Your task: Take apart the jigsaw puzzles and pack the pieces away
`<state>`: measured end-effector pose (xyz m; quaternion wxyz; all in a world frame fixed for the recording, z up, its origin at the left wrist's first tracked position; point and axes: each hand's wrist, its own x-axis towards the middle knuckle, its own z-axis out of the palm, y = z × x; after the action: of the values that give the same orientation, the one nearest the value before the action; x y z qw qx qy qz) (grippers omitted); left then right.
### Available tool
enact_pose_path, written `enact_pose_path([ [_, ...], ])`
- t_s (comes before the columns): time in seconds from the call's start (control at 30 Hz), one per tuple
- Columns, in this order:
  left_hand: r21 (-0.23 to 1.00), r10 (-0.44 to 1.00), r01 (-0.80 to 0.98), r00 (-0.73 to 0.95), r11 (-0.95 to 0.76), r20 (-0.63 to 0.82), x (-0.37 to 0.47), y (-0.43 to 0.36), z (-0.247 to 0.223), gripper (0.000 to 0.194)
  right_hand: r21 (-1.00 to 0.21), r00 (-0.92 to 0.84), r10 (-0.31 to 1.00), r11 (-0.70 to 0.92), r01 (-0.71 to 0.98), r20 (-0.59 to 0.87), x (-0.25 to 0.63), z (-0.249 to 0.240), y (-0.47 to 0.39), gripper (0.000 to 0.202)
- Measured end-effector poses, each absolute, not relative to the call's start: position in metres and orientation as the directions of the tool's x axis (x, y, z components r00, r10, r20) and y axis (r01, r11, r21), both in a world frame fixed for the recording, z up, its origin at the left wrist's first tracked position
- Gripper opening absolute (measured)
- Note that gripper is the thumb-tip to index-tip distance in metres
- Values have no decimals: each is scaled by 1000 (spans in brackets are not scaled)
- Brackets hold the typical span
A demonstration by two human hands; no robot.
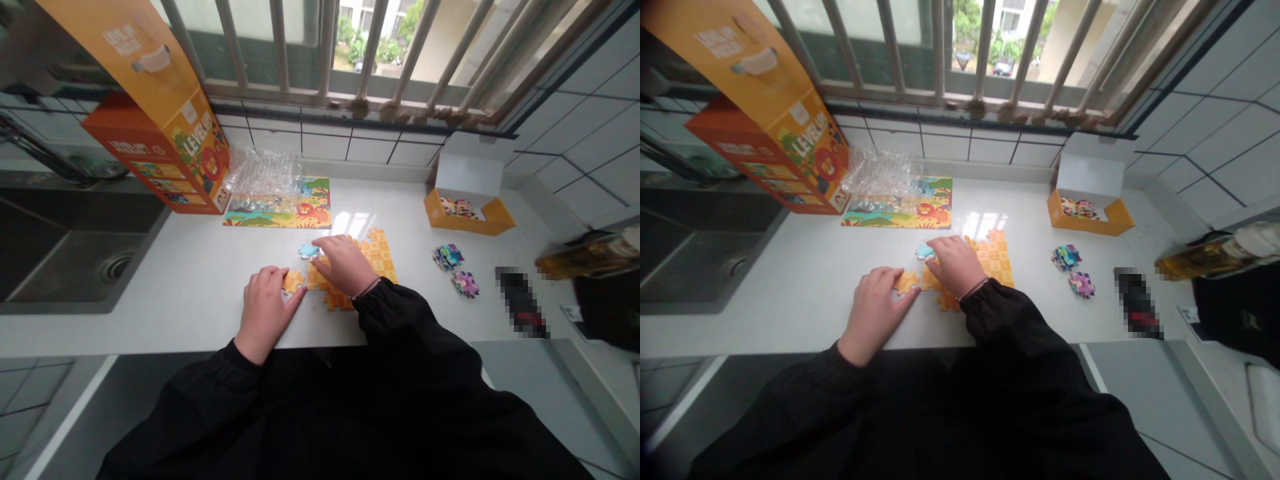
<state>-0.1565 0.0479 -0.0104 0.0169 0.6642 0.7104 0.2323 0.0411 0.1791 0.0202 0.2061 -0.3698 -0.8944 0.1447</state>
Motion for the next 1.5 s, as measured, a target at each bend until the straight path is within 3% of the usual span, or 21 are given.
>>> enact_pose_path([
  [0.13,371,948,928,-135,19,288,-166,50,-14,40,-347,-668,737,657,669,109,21,14,181,35],
  [0.4,541,947,836,-101,-85,304,-182,53,-14,33,-383,-677,732,648,658,77,24,19,193,23],
  [0.57,625,962,780,-149,-29,231,-180,51,-9,32,-404,-593,784,611,681,186,24,27,192,28],
  [0.67,699,968,715,-178,5,175,-178,49,-2,33,-505,-516,808,584,636,285,26,27,188,24],
  [0.77,745,968,667,-183,-8,174,-177,46,2,19,-620,-468,822,558,552,324,30,28,177,15],
  [0.87,754,966,654,-149,-62,209,-177,45,4,9,-671,-477,808,568,477,345,33,30,160,13],
  [1.0,773,959,634,-218,-2,181,-177,44,2,16,-692,-597,730,619,372,333,35,28,136,13],
  [1.13,792,940,611,-267,-5,212,-178,45,0,38,-669,-665,676,657,348,318,34,22,122,13],
  [1.3,753,953,641,-111,-147,281,-177,46,-1,15,-625,-664,658,695,355,355,40,26,130,18],
  [1.43,759,970,651,-162,-32,180,-175,44,2,20,-452,-482,731,680,578,483,65,25,153,22],
  [1.5,757,967,654,-193,1,166,-174,43,4,26,-360,-429,770,613,703,472,78,16,163,22],
])
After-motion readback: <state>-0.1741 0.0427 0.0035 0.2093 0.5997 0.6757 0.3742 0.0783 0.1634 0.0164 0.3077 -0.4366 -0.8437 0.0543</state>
